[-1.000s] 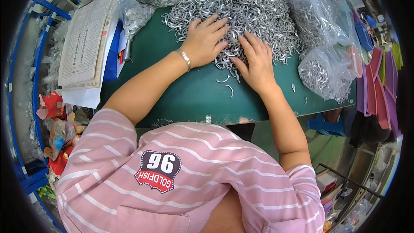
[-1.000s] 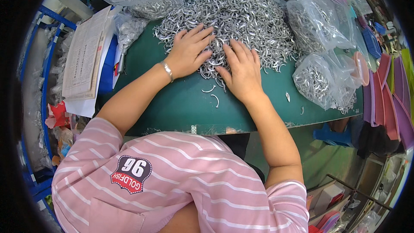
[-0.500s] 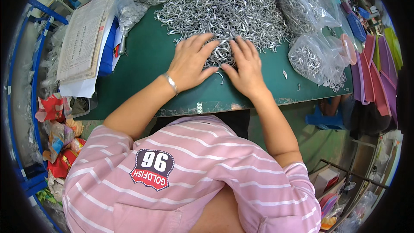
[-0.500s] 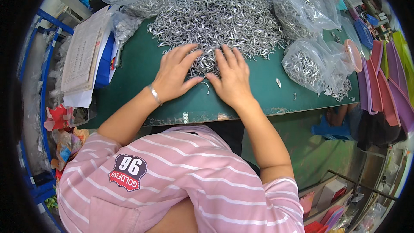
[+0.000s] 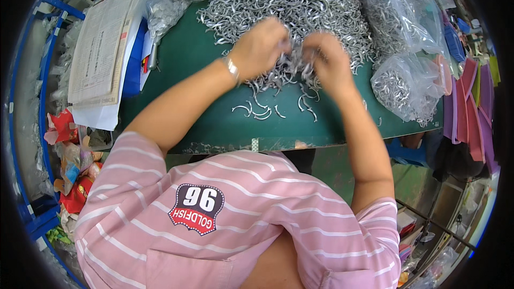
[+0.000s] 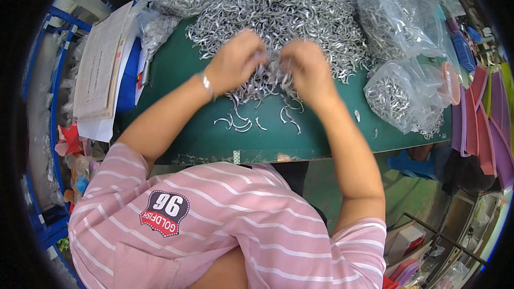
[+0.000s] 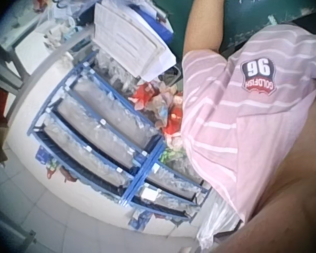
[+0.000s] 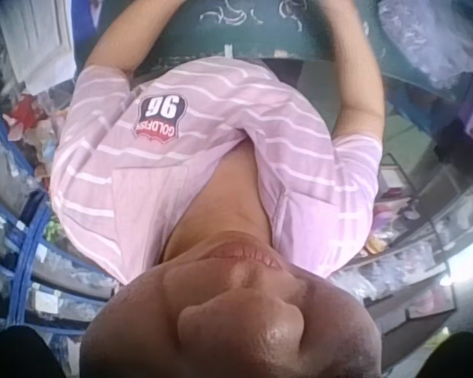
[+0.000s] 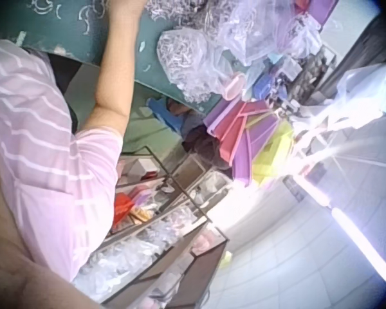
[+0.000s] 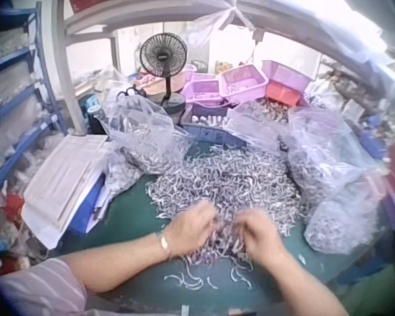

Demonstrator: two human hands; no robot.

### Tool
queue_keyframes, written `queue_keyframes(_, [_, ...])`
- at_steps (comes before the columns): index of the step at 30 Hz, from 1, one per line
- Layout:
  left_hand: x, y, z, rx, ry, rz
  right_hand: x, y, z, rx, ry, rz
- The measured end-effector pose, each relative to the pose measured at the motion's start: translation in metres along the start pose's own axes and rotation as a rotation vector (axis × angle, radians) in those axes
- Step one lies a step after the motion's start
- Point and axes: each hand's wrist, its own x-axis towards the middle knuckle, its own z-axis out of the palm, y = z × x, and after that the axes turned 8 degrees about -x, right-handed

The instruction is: The person sorts through a large pile of small, curved metal hooks on a green table, picking them up and organizing them into smaller groups or plastic bags.

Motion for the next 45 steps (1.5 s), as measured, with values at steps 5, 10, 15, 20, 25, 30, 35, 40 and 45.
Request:
queue_keyframes(5, [0.05,-0.036,-0.019,0.143,0.147,-0.184,0.049,0.044,-0.002,-0.378,0.211,0.049])
queue_keyframes(10, [-0.02,0.022,-0.034,0.221,-0.006,-0.015,-0.011,-0.049,0.012,-0.201,-0.036,-0.107])
queue_keyframes(15, [-0.083,0.052,-0.017,0.053,-0.118,-0.105,-0.062,-0.073,0.008,-0.216,-0.231,-0.072])
queue_keyframes(20, [-0.096,0.08,-0.039,0.068,-0.147,-0.272,-0.077,-0.088,-0.01,-0.192,-0.123,0.117])
queue_keyframes(25, [-0.098,0.074,-0.014,0.046,-0.157,-0.242,-0.088,-0.098,0.014,-0.201,-0.11,0.136])
queue_keyframes(30, [-0.092,0.072,-0.017,-0.117,-0.045,-0.263,-0.088,-0.102,0.005,0.111,-0.01,0.26])
queue_keyframes(35, [-0.088,0.093,-0.019,-0.629,-0.117,-0.63,-0.088,-0.109,0.008,0.157,-0.001,0.15])
queue_keyframes(40, [-0.094,0.095,-0.014,-0.74,-0.092,-0.719,-0.089,-0.117,0.017,0.322,0.15,0.333])
queue_keyframes(45, [-0.096,0.091,-0.018,-0.621,-0.075,-0.522,-0.076,-0.119,0.013,0.296,0.07,0.297])
